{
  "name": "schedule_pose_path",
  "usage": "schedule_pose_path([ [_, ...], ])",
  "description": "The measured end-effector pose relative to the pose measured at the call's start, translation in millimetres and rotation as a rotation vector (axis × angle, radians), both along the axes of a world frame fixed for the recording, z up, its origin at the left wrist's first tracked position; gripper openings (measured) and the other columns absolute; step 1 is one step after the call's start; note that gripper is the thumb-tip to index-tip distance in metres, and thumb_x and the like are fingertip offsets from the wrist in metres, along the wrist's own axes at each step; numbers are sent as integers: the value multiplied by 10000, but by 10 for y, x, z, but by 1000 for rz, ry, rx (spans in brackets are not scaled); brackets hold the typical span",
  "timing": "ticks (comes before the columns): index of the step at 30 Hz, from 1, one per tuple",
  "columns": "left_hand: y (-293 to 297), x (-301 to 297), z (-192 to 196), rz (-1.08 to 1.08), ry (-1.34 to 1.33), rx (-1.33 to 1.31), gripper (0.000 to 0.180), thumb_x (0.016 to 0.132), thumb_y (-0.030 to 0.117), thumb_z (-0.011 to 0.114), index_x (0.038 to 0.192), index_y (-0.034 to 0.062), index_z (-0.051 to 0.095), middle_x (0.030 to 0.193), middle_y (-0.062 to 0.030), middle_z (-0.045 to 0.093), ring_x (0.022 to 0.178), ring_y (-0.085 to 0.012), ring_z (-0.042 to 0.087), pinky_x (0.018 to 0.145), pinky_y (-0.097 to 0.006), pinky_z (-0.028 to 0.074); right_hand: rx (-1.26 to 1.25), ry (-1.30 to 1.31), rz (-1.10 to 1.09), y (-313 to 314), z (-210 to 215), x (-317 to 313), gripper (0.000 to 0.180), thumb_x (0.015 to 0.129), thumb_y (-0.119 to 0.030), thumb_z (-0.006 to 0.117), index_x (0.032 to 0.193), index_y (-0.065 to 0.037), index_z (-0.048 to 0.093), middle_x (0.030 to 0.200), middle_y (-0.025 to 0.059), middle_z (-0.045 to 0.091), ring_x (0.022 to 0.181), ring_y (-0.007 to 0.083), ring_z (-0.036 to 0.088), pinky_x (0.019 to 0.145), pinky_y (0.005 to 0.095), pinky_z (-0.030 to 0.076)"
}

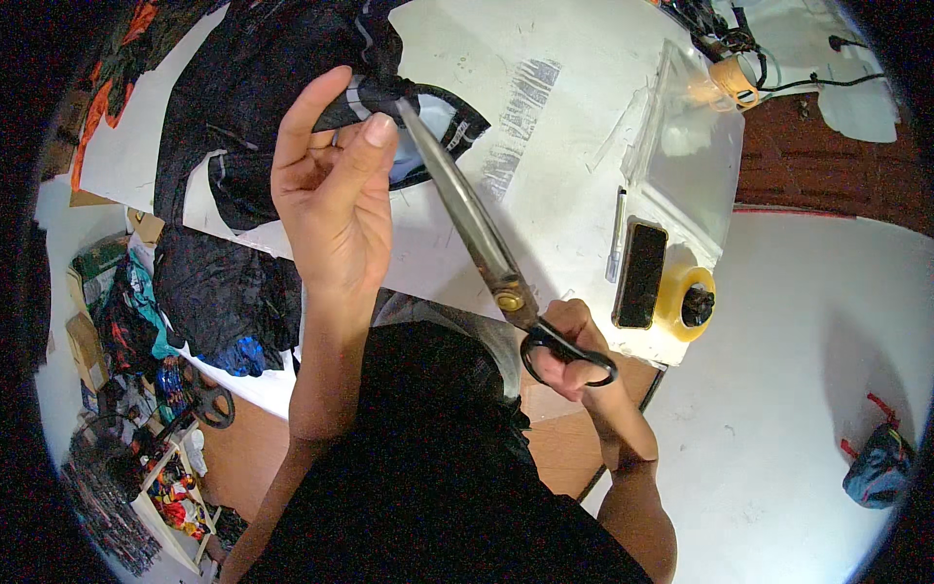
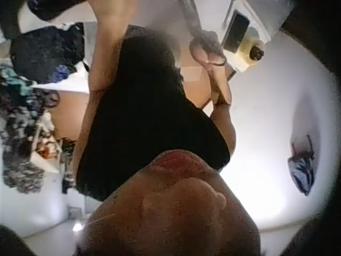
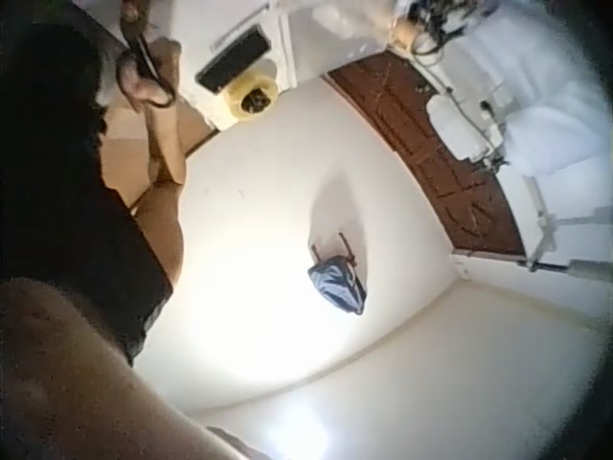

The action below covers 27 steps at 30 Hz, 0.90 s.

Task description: Use scissors to carefully remove a tag or trim a specific section from the edge of a black garment.

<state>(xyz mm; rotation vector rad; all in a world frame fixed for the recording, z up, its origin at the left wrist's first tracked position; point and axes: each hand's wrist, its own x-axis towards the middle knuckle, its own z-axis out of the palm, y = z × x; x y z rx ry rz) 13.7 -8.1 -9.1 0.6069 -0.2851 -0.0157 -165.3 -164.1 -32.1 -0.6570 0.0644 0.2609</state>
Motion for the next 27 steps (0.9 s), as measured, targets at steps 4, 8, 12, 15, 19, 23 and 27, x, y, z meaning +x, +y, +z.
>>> schedule_pose_path([
  [4, 29, 24, -67, -17, -26, -29, 374, 760, -144, 591, 1117, -50, 534, 906, -106, 635, 824, -121, 617, 716, -199, 498, 294, 4, 4, -87, -55, -13, 336, 704, -178, 765, 672, 15, 491, 510, 63, 467, 318, 100, 433, 251, 190, 355],
  [8, 33, 11, -41, -48, 12, -12, 392, 754, -140, 603, 1129, -51, 530, 891, -101, 636, 808, -114, 616, 712, -196, 492, 265, -155, -131, -90, -263, -152, 373, 755, -271, 722, 943, -97, 450, 688, 87, 486, 350, 97, 428, 249, 194, 346],
  [12, 67, -54, 46, -50, 102, 204, 391, 750, -132, 612, 1126, -58, 537, 867, -78, 641, 789, -115, 618, 708, -192, 484, -100, -89, -199, 26, 5, 83, 491, 703, -418, 740, 697, -5, 474, 534, 47, 461, 325, 97, 423, 257, 190, 340],
  [15, 164, -82, -23, 55, 77, 567, 312, 747, -75, 643, 1050, -8, 610, 826, -78, 644, 739, -109, 616, 657, -193, 473, -177, -43, -214, 81, 70, 125, 546, 675, -450, 750, 588, 1, 454, 472, 26, 444, 308, 92, 410, 263, 183, 334],
  [19, 268, -38, -263, 277, -23, 957, 207, 732, -7, 678, 929, 54, 672, 751, -83, 628, 669, -98, 597, 582, -190, 436, -282, 5, -194, 97, 84, 129, 531, 686, -442, 739, 591, 2, 462, 471, 21, 452, 300, 84, 398, 268, 182, 322],
  [23, 358, -38, -226, 318, 86, 1225, 164, 694, 78, 727, 852, 91, 689, 796, -109, 594, 651, -135, 581, 568, -237, 419, -351, -3, -140, 85, 12, 144, 521, 692, -440, 729, 590, -2, 466, 466, 18, 448, 301, 82, 397, 271, 187, 313],
  [27, 485, -18, -331, 773, -390, 1681, 147, 701, 158, 725, 835, 111, 690, 1076, -172, 520, 942, -285, 535, 770, -423, 411, -410, 18, -107, 104, 4, 178, 513, 684, -439, 726, 589, -4, 471, 457, 23, 451, 300, 84, 404, 277, 189, 310],
])
